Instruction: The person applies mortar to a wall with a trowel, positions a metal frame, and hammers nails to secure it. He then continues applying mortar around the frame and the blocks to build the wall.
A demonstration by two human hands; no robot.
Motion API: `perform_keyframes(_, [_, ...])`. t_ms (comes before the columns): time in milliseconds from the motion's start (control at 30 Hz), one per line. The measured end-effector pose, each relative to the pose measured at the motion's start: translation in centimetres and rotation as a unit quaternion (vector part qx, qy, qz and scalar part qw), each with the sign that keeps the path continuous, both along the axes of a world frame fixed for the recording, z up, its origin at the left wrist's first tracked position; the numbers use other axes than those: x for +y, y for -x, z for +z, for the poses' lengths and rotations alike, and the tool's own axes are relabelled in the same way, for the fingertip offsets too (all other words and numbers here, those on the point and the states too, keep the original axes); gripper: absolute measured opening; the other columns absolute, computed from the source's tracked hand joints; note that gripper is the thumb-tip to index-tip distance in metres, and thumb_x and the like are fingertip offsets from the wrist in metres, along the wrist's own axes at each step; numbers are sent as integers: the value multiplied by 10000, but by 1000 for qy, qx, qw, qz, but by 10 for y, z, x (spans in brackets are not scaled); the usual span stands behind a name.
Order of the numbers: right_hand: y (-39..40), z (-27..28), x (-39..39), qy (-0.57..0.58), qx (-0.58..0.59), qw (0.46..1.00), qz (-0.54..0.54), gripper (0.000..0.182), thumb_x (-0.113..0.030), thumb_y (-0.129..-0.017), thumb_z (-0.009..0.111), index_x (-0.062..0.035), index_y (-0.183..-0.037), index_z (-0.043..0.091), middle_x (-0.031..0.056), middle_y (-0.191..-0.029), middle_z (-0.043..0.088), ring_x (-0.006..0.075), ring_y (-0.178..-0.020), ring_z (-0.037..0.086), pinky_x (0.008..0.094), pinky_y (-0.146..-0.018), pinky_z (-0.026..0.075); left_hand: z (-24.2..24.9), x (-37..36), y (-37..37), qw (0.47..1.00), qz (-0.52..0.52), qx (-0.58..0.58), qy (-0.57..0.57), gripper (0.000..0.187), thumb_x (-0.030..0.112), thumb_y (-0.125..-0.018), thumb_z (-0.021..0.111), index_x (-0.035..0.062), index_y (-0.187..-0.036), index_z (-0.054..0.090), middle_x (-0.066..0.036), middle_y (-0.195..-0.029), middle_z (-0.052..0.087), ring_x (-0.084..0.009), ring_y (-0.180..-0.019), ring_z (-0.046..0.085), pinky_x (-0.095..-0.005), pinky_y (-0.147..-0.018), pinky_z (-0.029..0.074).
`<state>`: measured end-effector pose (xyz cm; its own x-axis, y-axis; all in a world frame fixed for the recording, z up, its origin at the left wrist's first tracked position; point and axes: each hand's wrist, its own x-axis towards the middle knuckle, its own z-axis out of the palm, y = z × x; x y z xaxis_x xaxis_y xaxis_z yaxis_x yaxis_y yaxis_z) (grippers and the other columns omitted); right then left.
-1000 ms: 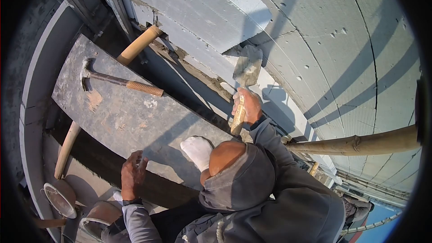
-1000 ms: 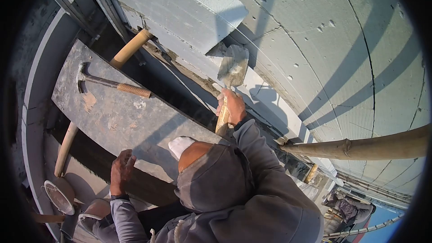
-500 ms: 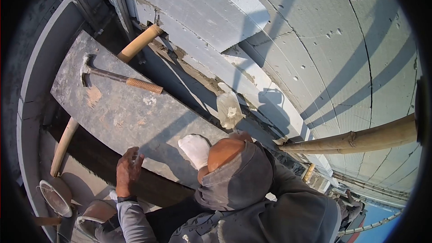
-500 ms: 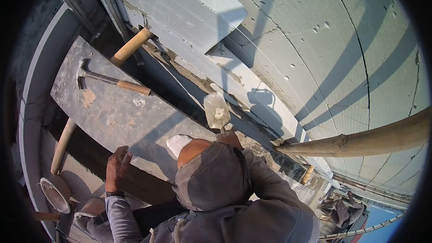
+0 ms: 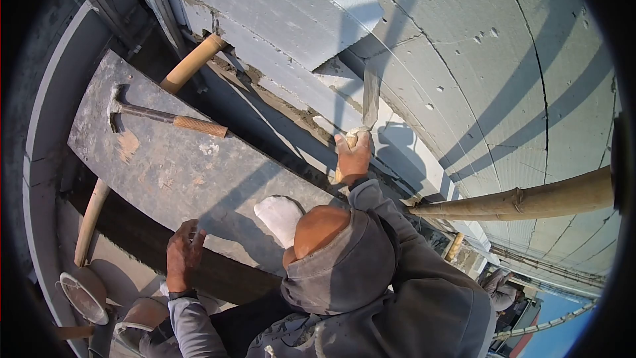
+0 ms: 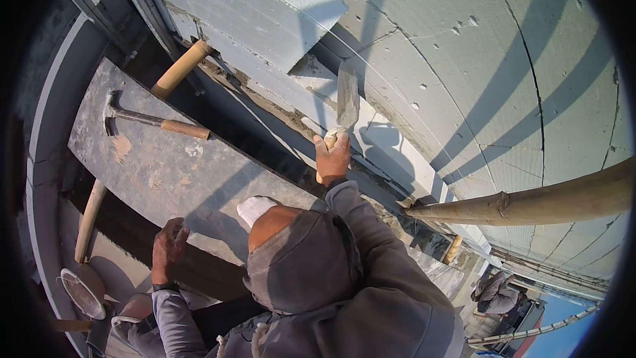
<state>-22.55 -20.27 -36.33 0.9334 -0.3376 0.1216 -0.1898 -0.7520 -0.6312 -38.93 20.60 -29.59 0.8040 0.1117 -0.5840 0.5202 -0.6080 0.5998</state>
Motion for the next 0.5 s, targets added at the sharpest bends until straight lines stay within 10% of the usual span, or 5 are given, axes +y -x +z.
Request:
perform_keyframes(233, [-25,-54,17,-146,130,979,-50,427,-177,-795,778,61,-1083,571,224,-944,653,340,-904,654,412,-810,503,-6,-3,0,1000,-3,4,7,378,245,-902,646,16,-1200,609,-229,-1087,682,-342,-986,685,-405,-841,531])
perform_keyframes(500, [19,-59,-36,27,118,990,69,397,-134,-823,702,18,-1174,598,229,-996,700,424,-984,659,436,-835,525,-12,-9,-4,1000,-13,6,6,369,238,-904,653,22,-1200,607,-219,-1086,683,-339,-979,688,-396,-837,534])
